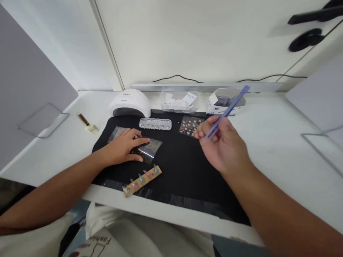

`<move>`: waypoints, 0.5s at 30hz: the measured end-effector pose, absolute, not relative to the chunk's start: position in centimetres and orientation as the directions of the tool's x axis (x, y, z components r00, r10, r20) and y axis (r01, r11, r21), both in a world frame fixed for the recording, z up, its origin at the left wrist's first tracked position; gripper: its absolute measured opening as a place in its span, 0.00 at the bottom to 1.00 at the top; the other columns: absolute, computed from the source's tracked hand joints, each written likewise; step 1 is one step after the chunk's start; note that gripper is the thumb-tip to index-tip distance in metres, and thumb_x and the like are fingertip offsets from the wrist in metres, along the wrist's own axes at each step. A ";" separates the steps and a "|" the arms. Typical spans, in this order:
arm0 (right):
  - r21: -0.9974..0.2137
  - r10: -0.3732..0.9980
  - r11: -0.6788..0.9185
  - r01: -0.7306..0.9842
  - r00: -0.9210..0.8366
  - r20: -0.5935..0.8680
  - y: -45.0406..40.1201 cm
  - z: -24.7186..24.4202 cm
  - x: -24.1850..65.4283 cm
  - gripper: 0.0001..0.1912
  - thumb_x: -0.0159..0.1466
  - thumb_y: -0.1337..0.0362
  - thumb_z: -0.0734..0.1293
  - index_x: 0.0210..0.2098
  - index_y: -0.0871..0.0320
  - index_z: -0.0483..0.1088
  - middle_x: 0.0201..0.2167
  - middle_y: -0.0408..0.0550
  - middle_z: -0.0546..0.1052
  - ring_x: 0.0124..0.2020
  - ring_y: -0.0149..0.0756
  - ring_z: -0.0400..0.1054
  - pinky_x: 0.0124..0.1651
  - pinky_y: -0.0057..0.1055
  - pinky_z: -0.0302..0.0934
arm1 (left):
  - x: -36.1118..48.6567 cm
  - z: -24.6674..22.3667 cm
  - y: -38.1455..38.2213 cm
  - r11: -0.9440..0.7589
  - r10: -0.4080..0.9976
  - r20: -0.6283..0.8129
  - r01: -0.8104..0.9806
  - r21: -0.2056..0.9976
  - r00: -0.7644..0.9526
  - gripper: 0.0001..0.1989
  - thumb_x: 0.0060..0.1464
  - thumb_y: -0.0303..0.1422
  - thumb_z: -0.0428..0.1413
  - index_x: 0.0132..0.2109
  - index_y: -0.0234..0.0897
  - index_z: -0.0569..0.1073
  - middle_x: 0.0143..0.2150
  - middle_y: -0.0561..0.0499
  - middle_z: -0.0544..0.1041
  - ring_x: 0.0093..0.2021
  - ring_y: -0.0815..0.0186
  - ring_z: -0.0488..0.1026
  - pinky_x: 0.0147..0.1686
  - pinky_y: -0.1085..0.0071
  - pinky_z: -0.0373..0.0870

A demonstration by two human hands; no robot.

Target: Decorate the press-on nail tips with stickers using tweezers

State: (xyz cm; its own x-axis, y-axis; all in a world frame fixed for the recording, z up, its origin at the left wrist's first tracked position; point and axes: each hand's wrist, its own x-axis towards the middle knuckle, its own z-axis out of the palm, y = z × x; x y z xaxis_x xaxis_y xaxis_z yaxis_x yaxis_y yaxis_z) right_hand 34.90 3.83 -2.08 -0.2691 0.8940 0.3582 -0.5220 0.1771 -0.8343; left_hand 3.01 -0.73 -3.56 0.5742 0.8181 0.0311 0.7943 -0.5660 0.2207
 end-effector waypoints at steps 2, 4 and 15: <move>-0.822 0.893 0.189 -0.538 -0.254 0.372 3.1 -0.7 34.4 0.11 0.67 0.55 0.71 0.36 0.56 0.75 0.21 0.37 0.71 0.28 0.29 0.68 0.38 0.30 0.69 | 2.9 -3.7 -0.8 -0.543 0.834 0.033 0.809 0.224 0.550 0.22 0.65 0.40 0.59 0.62 0.37 0.70 0.62 0.41 0.71 0.59 0.51 0.72 0.57 0.46 0.72; -0.826 0.901 0.185 -0.533 -0.243 0.359 2.0 0.8 33.6 0.10 0.63 0.54 0.76 0.33 0.53 0.77 0.12 0.34 0.60 0.25 0.29 0.64 0.38 0.29 0.67 | 3.0 -3.8 -0.9 -0.524 0.846 0.037 0.818 0.237 0.532 0.22 0.65 0.40 0.59 0.62 0.37 0.70 0.62 0.41 0.72 0.58 0.51 0.73 0.56 0.47 0.73; -0.843 0.927 0.159 -0.514 -0.215 0.306 -0.8 1.4 28.5 0.10 0.55 0.56 0.80 0.32 0.50 0.78 0.14 0.34 0.73 0.22 0.33 0.69 0.36 0.35 0.66 | 2.7 -4.3 -1.2 -0.467 0.853 0.146 0.609 0.642 0.501 0.18 0.66 0.38 0.58 0.59 0.36 0.72 0.57 0.43 0.75 0.51 0.57 0.77 0.50 0.54 0.78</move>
State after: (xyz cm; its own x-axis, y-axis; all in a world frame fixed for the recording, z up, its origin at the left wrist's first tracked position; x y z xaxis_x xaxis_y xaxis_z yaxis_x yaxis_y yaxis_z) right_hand 28.52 -0.81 1.36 -0.2150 0.9274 0.3062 -0.5136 0.1593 -0.8431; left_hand 2.70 -1.22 -4.25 0.5011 0.8530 0.1456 0.6086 -0.4670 0.6415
